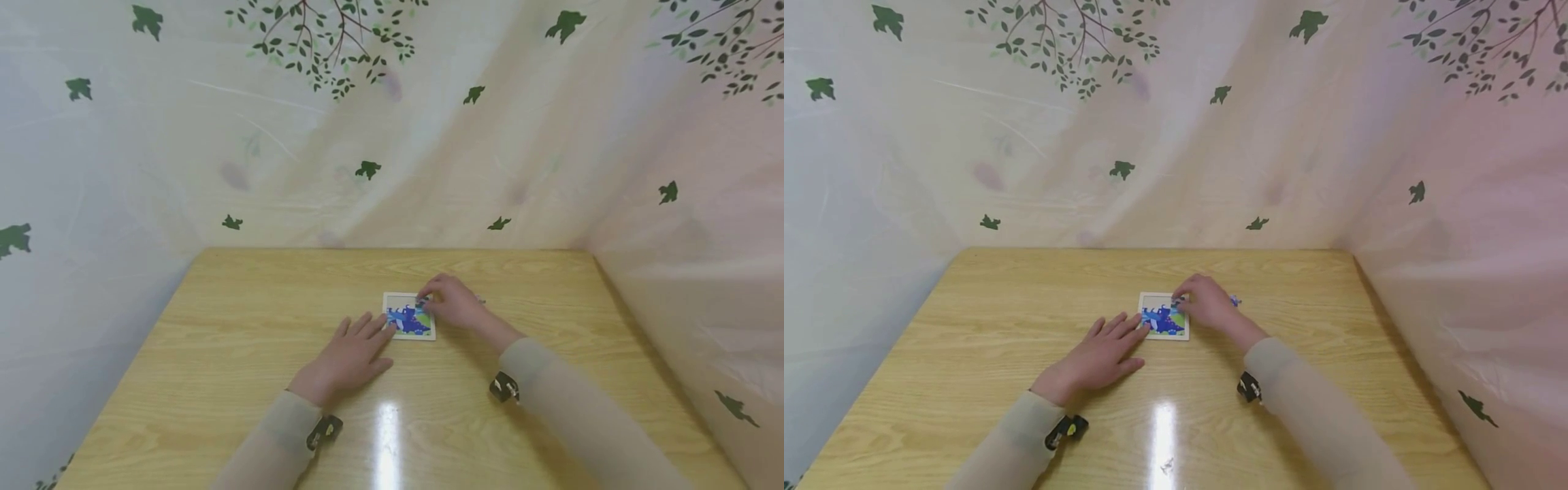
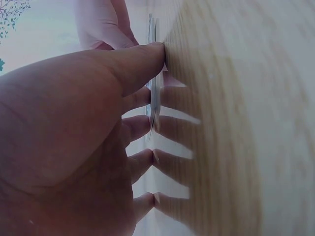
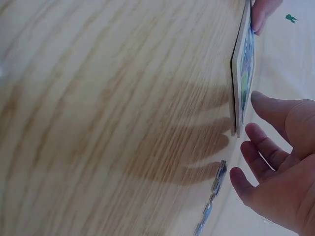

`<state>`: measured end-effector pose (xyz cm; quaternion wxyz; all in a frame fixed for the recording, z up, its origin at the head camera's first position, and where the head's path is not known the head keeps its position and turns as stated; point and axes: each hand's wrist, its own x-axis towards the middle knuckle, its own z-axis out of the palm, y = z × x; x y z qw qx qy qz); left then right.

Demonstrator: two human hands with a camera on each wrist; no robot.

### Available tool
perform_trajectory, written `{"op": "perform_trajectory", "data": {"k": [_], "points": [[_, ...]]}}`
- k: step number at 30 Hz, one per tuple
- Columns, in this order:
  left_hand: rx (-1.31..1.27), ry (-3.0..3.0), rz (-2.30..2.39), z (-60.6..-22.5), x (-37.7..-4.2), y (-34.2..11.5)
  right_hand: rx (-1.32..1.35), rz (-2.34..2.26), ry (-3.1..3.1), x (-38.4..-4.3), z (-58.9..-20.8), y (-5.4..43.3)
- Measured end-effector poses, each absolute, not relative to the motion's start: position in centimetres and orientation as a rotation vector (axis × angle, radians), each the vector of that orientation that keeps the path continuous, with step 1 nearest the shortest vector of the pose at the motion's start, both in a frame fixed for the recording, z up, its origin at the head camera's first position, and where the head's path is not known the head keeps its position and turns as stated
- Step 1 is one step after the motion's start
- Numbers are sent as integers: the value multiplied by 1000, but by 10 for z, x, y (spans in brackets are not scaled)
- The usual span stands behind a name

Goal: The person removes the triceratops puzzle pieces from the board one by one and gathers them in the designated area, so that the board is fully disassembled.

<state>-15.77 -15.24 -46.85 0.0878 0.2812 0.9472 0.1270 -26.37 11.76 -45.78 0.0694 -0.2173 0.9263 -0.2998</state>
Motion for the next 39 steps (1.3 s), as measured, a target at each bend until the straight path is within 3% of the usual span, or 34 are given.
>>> {"op": "perform_trajectory", "data": {"k": [23,39], "points": [[847,2829,375,-470,-158,-152,-734,-702,2842,-262,-452,105],[836,2831,385,-470,-158,-151,-696,-910,2795,-264,-450,117]]}}
